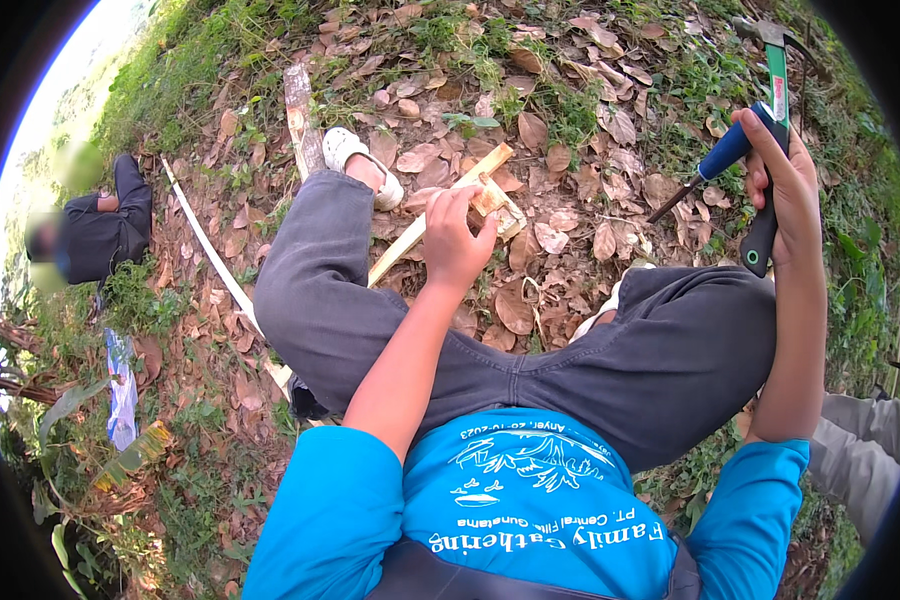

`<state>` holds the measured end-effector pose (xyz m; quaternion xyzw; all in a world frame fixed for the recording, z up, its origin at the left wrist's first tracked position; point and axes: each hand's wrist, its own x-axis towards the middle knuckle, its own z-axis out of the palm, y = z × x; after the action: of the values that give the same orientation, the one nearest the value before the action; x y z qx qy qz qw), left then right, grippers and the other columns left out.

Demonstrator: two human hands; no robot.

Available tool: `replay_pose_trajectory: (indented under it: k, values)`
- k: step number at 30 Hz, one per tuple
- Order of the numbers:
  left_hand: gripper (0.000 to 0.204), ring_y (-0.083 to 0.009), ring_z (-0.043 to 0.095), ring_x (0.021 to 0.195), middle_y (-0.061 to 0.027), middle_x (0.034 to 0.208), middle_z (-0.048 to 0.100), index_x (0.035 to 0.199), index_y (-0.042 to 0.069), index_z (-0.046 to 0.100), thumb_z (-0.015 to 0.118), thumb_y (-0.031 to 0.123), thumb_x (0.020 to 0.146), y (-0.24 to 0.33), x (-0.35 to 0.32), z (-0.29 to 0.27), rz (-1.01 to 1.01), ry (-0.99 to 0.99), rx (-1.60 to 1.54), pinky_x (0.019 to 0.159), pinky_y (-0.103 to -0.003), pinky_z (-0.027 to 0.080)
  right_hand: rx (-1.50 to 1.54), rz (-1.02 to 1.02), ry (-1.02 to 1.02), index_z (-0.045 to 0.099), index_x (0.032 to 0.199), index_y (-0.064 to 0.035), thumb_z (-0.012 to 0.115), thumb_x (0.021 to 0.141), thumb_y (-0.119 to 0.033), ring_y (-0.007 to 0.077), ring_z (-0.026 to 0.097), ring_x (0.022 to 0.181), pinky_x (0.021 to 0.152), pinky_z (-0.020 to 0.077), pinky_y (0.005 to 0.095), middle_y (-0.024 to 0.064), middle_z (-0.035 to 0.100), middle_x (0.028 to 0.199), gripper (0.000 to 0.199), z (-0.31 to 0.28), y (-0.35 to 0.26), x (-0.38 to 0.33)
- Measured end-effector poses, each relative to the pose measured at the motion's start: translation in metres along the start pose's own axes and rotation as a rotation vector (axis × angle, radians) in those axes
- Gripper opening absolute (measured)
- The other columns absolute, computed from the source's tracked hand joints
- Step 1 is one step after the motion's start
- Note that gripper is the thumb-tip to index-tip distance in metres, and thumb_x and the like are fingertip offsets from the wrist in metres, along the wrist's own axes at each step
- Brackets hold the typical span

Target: The person sits on the ground and uses a hammer and chisel to carve a rectangular piece of wood. They repeatedly strike the chisel to remove wood shavings and shape the block, occasionally adjusting the wood's position.

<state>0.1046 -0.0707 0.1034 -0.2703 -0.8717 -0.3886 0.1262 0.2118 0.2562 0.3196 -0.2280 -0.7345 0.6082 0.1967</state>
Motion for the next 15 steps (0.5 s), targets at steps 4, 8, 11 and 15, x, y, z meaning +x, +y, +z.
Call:
replay_pose_trajectory:
  k: [4, 8, 11, 15]
  values:
    - [0.041, -0.0355, 0.057, 0.107, -0.0135, 0.102, 0.060, 0.115, 0.005, 0.066, 0.078, 0.014, 0.077, 0.001, 0.002, -0.002, 0.000, -0.033, 0.059, 0.093, -0.044, 0.049, -0.014, 0.024, -0.001, 0.065, 0.110, -0.0022, 0.074, 0.095, -0.037, -0.0012, 0.039, 0.043, 0.039, 0.0304, 0.0156, -0.0074, 0.045, 0.060, 0.038, -0.003, 0.004, 0.007]
    - [0.042, -0.0367, 0.056, 0.106, -0.0154, 0.100, 0.060, 0.116, 0.004, 0.066, 0.079, 0.011, 0.077, 0.000, -0.002, -0.018, -0.050, -0.022, 0.053, 0.098, -0.046, 0.045, -0.068, 0.010, -0.042, 0.065, 0.120, -0.0032, 0.068, 0.100, -0.035, -0.0018, 0.037, 0.046, 0.040, 0.0287, 0.0170, -0.0088, 0.041, 0.062, 0.038, 0.006, 0.003, 0.015]
    - [0.039, -0.0359, 0.057, 0.108, -0.0151, 0.103, 0.060, 0.113, 0.004, 0.065, 0.080, 0.015, 0.078, 0.001, -0.008, -0.018, -0.055, 0.002, 0.036, 0.094, -0.046, 0.048, -0.085, 0.040, -0.011, 0.068, 0.118, -0.0054, 0.070, 0.099, -0.035, -0.0010, 0.035, 0.048, 0.043, 0.0286, 0.0166, -0.0092, 0.039, 0.063, 0.036, 0.000, 0.005, 0.014]
    - [0.037, -0.0376, 0.054, 0.112, -0.0164, 0.107, 0.057, 0.112, 0.005, 0.063, 0.079, 0.012, 0.078, 0.004, 0.008, 0.000, -0.002, -0.081, -0.009, 0.097, -0.045, 0.047, -0.032, 0.009, 0.026, 0.068, 0.123, -0.0088, 0.066, 0.100, -0.040, -0.0019, 0.034, 0.049, 0.040, 0.0252, 0.0181, -0.0091, 0.038, 0.065, 0.039, -0.052, 0.047, 0.035]
